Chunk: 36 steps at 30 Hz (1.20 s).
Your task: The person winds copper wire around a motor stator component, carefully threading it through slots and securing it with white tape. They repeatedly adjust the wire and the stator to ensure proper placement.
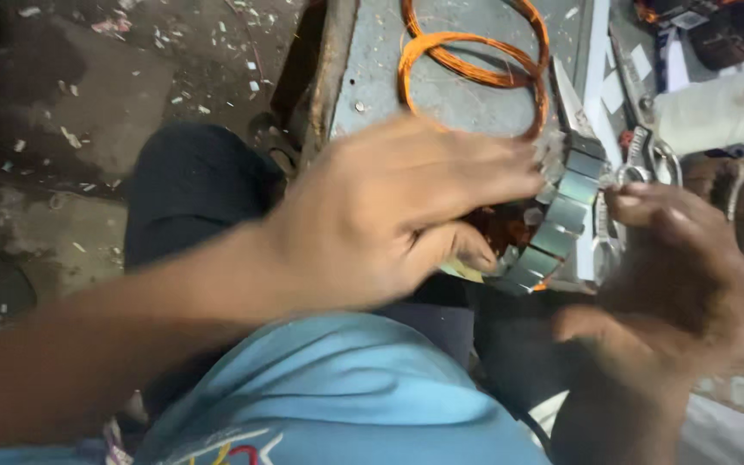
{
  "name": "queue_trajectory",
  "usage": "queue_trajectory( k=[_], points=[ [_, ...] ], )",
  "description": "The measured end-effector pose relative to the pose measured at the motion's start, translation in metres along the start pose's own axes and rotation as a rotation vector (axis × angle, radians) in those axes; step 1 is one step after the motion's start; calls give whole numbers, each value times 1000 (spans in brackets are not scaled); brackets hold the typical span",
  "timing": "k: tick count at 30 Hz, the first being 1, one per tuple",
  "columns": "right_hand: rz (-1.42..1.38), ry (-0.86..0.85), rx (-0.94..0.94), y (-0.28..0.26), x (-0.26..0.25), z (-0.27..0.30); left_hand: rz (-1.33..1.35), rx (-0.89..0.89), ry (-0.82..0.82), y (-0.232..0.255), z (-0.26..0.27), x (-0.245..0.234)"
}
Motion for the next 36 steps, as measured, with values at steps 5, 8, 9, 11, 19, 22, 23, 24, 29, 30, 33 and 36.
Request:
queue_trajectory(
  k=[5,8,9,11,19,22,23,24,29,30,33,36],
  points=[
    [-64,-99,89,4,6,0,260,-270,130,4,28,28],
    [-55,-215,147,4,6,-17,343,-237,124,-4,28,31],
    [-43,-222,153,3,6,-21,343,-195,123,-7,28,30],
    [-59,-205,176,4,8,-21,328,-170,122,-8,31,30],
    [-130,-108,105,28,1,-11,237,-185,118,-13,25,33],
    [-6,-5,50,16,4,-3,219,-188,113,-7,26,27],
    [36,74,54,10,6,0,257,-232,122,-5,26,24],
    [75,213,101,3,9,7,298,-277,134,-2,27,24],
    [394,248,284,-35,27,34,366,-608,188,1,32,36],
    [545,159,260,-41,28,33,361,-584,211,2,31,37],
    [616,124,295,-49,31,25,201,-451,253,8,30,37],
    [598,129,275,-54,39,13,134,-386,289,11,32,38]
  ],
)
Point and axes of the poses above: each hand's wrist, its own z-axis away from the middle knuckle, its own x-axis out of the palm, y = z × x, the point moved 4 cm from there along -z, towards the middle knuckle, and after that the axes turned 2 degrees about -x, right-handed, at the moved point
